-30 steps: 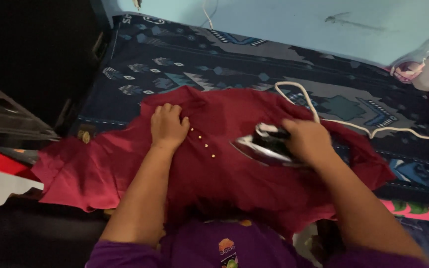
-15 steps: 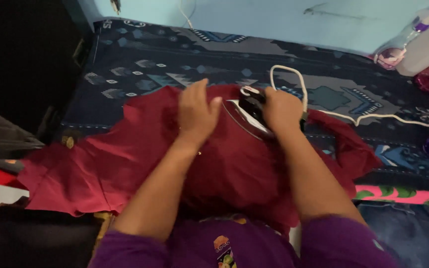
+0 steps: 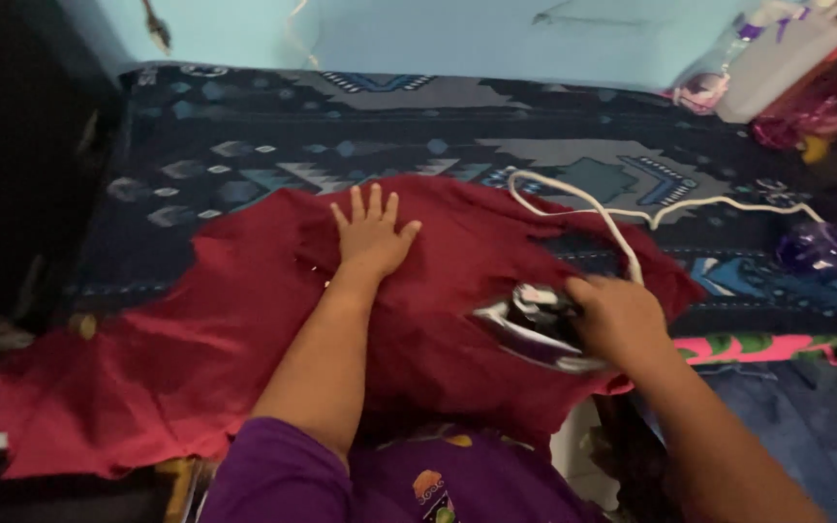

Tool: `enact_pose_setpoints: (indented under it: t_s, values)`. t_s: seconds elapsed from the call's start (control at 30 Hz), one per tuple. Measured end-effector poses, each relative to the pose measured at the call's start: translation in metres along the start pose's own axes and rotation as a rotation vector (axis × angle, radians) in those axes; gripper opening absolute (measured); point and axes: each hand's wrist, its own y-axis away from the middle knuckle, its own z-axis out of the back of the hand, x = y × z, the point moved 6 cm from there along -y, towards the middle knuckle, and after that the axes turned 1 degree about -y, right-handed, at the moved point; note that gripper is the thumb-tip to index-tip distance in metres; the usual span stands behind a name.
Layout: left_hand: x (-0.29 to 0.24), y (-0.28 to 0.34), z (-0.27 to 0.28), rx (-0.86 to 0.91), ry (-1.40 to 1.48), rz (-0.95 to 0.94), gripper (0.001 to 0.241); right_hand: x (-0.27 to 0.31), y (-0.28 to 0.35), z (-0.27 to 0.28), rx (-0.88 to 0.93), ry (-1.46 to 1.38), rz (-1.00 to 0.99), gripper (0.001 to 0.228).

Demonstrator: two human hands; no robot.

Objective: The person irons a maroon long-sleeved shirt laid out on a patterned ironing board. They first spray the shirt with water from a spray bottle, then use an electric iron to smooth the fabric, focusing on the sleeves and the main body of the shirt.

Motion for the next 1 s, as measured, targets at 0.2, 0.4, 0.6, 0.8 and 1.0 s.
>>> enact_pose_setpoints:
  t_s: [0.2, 0.4, 0.6, 0.8, 1.0]
  values:
    - [0.022, -0.030, 0.001, -0.592, -0.031, -0.017, 0.069, -0.094, 0.072, -0.018, -0.036, -0.020, -0.362, 0.037]
    - [0.072, -0.041, -0.005, -0.366, 0.033, 0.258, 0.058, -0.226, 0.162, -0.029, -0.711, -0.284, -0.779, 0.017]
    - [0.087, -0.012, 0.008, -0.758, 0.225, 0.029, 0.020, -0.277, 0.175, -0.024, -1.465, -0.575, -0.785, 0.018]
    - [0.119, 0.077, 0.051, -0.862, 0.266, -0.043, 0.015, -0.316, 0.140, -0.074, -1.583, -0.640, -1.009, 0.042]
    - [0.188, 0.170, 0.057, -0.882, 0.194, 0.004, 0.015, -0.342, 0.104, -0.127, -1.612, -0.544, -1.087, 0.036]
